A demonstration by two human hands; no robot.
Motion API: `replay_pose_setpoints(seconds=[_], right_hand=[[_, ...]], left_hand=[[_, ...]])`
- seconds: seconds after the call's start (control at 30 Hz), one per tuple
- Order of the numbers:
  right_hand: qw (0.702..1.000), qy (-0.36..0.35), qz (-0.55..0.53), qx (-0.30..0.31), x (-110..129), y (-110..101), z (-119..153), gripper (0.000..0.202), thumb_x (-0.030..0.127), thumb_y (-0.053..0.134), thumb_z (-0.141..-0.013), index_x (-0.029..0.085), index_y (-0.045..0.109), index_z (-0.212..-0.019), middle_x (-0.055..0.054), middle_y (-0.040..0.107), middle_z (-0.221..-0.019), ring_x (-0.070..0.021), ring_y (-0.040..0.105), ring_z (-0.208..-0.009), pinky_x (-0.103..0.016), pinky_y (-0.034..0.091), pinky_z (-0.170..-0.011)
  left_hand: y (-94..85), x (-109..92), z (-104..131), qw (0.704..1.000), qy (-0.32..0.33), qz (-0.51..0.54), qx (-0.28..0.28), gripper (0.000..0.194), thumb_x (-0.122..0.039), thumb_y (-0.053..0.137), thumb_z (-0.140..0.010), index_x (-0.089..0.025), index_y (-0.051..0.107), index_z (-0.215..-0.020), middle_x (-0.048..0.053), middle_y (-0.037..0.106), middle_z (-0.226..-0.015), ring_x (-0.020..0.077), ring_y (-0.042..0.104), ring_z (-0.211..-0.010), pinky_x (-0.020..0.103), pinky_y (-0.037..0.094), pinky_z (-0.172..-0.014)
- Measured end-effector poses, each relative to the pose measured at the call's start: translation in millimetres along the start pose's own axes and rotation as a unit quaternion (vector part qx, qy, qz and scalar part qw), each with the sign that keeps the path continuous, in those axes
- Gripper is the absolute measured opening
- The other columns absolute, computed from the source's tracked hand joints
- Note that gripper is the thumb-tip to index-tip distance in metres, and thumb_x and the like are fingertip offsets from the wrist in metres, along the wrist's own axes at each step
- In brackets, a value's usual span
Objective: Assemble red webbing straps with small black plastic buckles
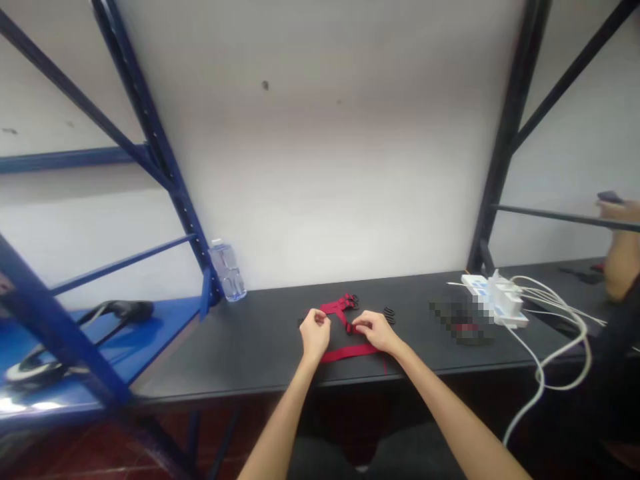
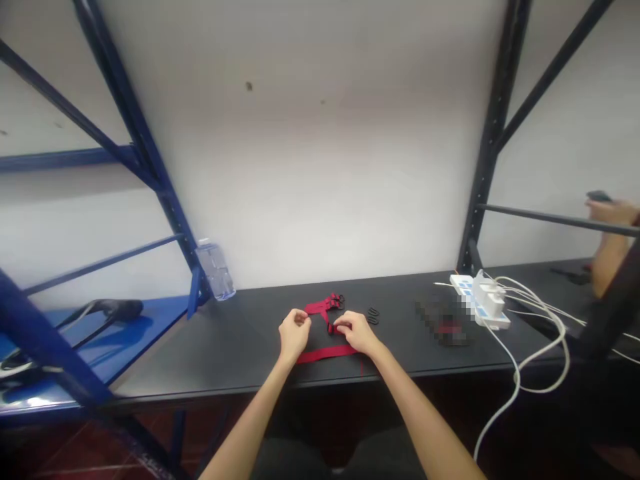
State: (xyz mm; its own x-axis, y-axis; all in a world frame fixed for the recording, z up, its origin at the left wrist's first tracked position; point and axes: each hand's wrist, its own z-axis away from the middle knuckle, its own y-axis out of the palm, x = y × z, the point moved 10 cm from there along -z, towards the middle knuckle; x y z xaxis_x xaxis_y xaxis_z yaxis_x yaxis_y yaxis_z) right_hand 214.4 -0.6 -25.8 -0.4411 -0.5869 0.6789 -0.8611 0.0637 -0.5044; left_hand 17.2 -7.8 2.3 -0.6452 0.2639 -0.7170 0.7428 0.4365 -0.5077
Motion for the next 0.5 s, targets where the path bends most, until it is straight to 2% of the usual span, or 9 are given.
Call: replay_pose_setpoints(seconds=[0.07,0.13,0.2,0.33,0.5], right_hand=[[1.000,0.003,-0.007,-0.009,-1,-2,0,0.014,0.021,0.059,-0.079,0.020,0.073,-0.082,-0.004,0.067,-0.078,-0.0163,0.059,-0.070,-0.029,0.045,-0.069],[1.000,0.013,-0.014,-0.014,-3,-4,-1,0.013,0.023,0.059,-0.079,0.019,0.072,-0.080,-0.003,0.067,-0.077,-0.0166,0.059,-0.069,-0.029,0.046,-0.069],[0.999,0.022,-0.027,-0.011,-5,-5,-2,0.013,0.025,0.059,-0.079,0.019,0.071,-0.080,-0.003,0.068,-0.077,-0.0165,0.059,-0.069,-0.029,0.047,-0.069],[0.998,0.028,-0.060,0.003,-7,-3,-3,0.014,0.026,0.060,-0.078,0.018,0.070,-0.081,-0.003,0.068,-0.078,-0.0164,0.059,-0.069,-0.029,0.047,-0.069],[0.999,0.022,-0.029,-0.012,-8,-4,-3,0.012,0.025,0.060,-0.078,0.018,0.069,-0.075,-0.003,0.067,-0.075,-0.0165,0.059,-0.070,-0.028,0.046,-0.069]], left_hand=[[3.1,-31,2,0.993,0.106,0.012,0.050,0.018,-0.015,0.058,-0.074,-0.020,0.063,-0.091,0.004,0.066,-0.084,0.0188,0.061,-0.080,0.030,0.046,-0.076],[11.2,-61,12,0.969,0.218,0.002,0.115,0.031,-0.014,0.064,-0.072,-0.023,0.064,-0.101,0.006,0.066,-0.100,0.0222,0.058,-0.098,0.035,0.044,-0.088],[20.3,-80,23,0.941,0.291,-0.013,0.170,0.040,-0.013,0.068,-0.070,-0.025,0.063,-0.108,0.007,0.064,-0.109,0.0247,0.055,-0.108,0.039,0.040,-0.096],[35.9,-91,34,0.909,0.345,-0.033,0.230,0.036,-0.018,0.069,-0.076,-0.024,0.064,-0.111,0.009,0.065,-0.109,0.0258,0.056,-0.106,0.041,0.040,-0.097],[34.0,-84,32,0.902,0.356,-0.066,0.236,0.024,-0.026,0.065,-0.080,-0.022,0.066,-0.104,0.011,0.065,-0.102,0.0264,0.057,-0.102,0.042,0.041,-0.095]])
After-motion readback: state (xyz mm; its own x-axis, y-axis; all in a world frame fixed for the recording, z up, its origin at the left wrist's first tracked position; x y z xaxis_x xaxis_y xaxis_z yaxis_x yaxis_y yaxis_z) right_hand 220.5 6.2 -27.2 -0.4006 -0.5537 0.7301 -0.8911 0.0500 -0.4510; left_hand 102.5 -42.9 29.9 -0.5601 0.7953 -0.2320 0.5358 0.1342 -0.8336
